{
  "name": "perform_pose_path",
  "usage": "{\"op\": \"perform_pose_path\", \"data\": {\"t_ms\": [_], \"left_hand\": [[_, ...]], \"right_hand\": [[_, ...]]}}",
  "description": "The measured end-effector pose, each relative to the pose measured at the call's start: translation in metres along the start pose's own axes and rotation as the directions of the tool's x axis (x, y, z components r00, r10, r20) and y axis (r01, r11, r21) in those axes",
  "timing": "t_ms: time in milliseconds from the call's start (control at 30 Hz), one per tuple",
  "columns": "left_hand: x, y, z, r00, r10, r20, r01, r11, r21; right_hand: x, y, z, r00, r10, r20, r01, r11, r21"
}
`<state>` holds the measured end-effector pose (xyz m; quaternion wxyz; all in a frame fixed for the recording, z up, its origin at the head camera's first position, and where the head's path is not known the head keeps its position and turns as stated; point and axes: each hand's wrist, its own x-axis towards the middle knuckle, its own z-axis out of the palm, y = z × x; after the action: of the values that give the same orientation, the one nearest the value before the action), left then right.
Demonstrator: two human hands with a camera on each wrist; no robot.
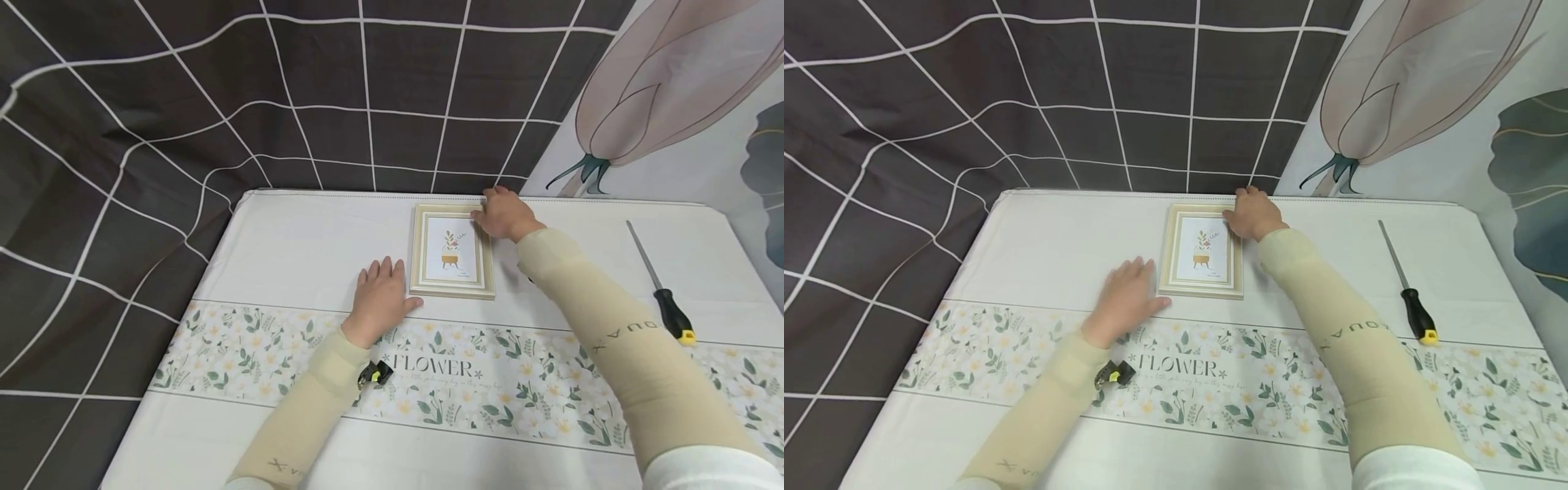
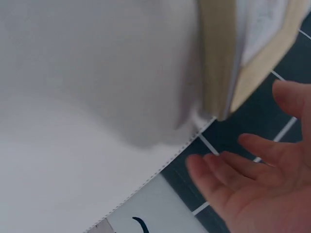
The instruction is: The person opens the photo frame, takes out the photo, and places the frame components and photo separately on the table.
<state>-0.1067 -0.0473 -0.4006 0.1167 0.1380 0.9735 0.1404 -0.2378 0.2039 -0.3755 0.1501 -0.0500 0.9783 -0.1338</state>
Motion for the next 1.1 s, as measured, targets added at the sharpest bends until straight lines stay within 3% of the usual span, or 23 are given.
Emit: {"op": "perform_pose_path", "data": {"t_ms": [200,333,533,867,1100], "left_hand": [[0.004,0.001,0.007,1.000,0.018,-0.023,-0.018,1.000,-0.019],[0.007,0.001,0.011,0.996,0.034,-0.077,-0.037,0.999,-0.031],[0.009,0.000,0.015,0.987,0.065,-0.148,-0.068,0.998,-0.017],[0.010,-0.002,0.017,0.980,0.085,-0.178,-0.088,0.996,-0.008],[0.010,-0.003,0.017,0.987,0.077,-0.142,-0.080,0.997,-0.010]], "right_hand": [[0.001,-0.008,0.009,0.997,0.030,-0.076,-0.032,0.999,-0.022],[0.000,-0.015,0.011,0.995,0.066,-0.074,-0.066,0.998,0.003],[0.001,-0.021,0.014,0.995,0.060,-0.075,-0.060,0.998,-0.010],[0.005,-0.025,0.021,0.993,0.086,-0.077,-0.087,0.996,-0.001],[0.006,-0.024,0.018,0.993,0.065,-0.097,-0.068,0.997,-0.024]]}}
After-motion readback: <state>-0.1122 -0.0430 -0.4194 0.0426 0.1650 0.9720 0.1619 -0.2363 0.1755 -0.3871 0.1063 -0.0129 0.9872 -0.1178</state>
